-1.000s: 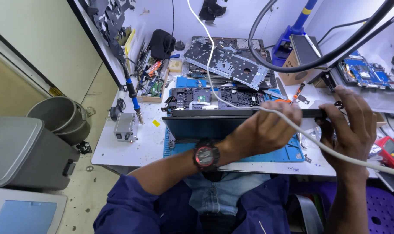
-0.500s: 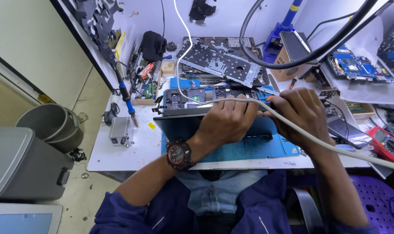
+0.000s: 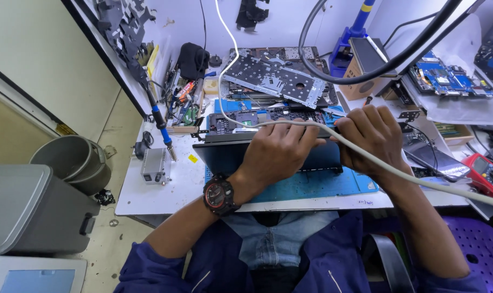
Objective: Assembling a laptop screen by aligning the bezel and pressing it into the frame.
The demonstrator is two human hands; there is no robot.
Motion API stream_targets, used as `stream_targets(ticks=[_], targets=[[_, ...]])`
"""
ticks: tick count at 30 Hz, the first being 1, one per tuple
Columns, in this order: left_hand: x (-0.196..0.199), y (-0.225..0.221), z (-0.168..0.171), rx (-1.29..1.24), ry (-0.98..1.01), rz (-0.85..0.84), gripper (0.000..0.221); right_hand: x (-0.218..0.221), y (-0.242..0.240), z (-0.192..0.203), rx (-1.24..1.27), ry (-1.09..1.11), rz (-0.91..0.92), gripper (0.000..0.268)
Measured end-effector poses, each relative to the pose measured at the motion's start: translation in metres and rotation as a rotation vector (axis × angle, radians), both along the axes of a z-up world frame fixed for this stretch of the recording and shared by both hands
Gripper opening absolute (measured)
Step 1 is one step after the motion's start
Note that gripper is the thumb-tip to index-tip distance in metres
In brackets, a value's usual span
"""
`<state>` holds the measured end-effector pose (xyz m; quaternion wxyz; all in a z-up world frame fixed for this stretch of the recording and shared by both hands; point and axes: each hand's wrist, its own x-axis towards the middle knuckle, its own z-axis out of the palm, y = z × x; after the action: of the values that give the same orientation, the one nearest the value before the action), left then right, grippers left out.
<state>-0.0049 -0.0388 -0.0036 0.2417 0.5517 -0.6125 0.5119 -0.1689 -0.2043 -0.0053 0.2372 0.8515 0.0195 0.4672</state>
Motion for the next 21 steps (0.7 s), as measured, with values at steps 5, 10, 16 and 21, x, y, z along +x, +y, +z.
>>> stream_targets(ticks=[5, 10, 16, 21], targets=[[0.049, 0.035, 0.011, -0.167, -0.103, 0.076, 0.04, 0.0, -0.011, -0.002, 0.012, -0.009, -0.028, 0.052], [0.064, 0.044, 0.013, -0.22, -0.139, 0.136, 0.047, 0.0, -0.008, 0.0, -0.014, -0.066, -0.035, 0.053], [0.062, 0.046, 0.017, -0.101, -0.018, 0.069, 0.04, -0.009, -0.009, 0.015, -0.149, -0.117, -0.021, 0.047], [0.063, 0.043, 0.014, -0.074, 0.04, 0.082, 0.047, -0.014, -0.015, 0.018, -0.064, -0.009, -0.158, 0.054]])
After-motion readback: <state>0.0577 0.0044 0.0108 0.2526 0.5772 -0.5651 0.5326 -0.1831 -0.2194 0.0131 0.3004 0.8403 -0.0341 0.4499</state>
